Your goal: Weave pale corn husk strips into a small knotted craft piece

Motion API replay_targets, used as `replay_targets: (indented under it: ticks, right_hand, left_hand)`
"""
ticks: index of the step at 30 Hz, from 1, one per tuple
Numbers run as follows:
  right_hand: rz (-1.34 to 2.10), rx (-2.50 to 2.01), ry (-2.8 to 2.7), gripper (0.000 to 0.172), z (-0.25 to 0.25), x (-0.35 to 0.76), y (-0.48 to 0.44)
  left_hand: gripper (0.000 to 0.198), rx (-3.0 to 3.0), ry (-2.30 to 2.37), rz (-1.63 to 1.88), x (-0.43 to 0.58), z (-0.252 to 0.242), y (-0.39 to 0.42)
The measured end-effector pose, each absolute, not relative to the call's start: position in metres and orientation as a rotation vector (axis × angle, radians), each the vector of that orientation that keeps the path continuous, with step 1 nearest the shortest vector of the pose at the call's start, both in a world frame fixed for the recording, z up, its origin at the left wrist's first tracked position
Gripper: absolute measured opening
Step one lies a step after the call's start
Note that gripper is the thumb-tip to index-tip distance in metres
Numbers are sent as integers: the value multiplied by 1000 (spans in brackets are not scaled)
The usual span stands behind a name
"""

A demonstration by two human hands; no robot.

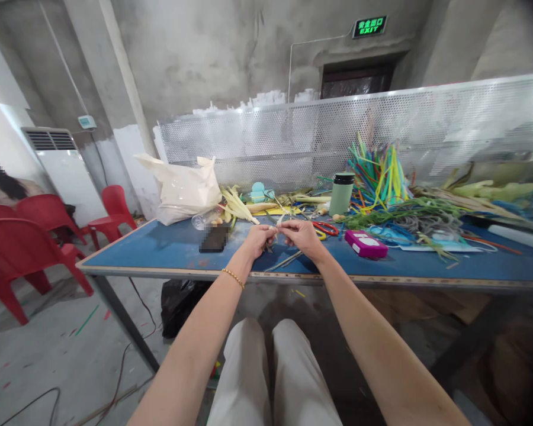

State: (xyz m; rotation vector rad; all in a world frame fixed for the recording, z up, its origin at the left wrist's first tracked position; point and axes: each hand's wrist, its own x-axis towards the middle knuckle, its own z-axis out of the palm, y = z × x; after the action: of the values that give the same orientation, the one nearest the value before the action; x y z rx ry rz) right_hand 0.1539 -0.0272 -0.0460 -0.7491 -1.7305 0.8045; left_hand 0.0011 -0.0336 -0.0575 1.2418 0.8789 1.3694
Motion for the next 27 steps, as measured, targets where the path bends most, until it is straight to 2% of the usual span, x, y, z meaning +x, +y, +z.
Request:
replay_targets:
  ticks: [15,21,27]
  right_hand:
    - [638,-772,-1728,21,-45,152,-25]
    - [664,-803,-1703,23,-49,151,-19]
    - [450,-819,-1746,14,-55,151,-8]
  left_hand:
    - [31,1250,835,1340,2,-55,-39]
    - [34,1245,836,1312,2,-55,-38]
    - [32,1265,809,1282,2,-53,-42]
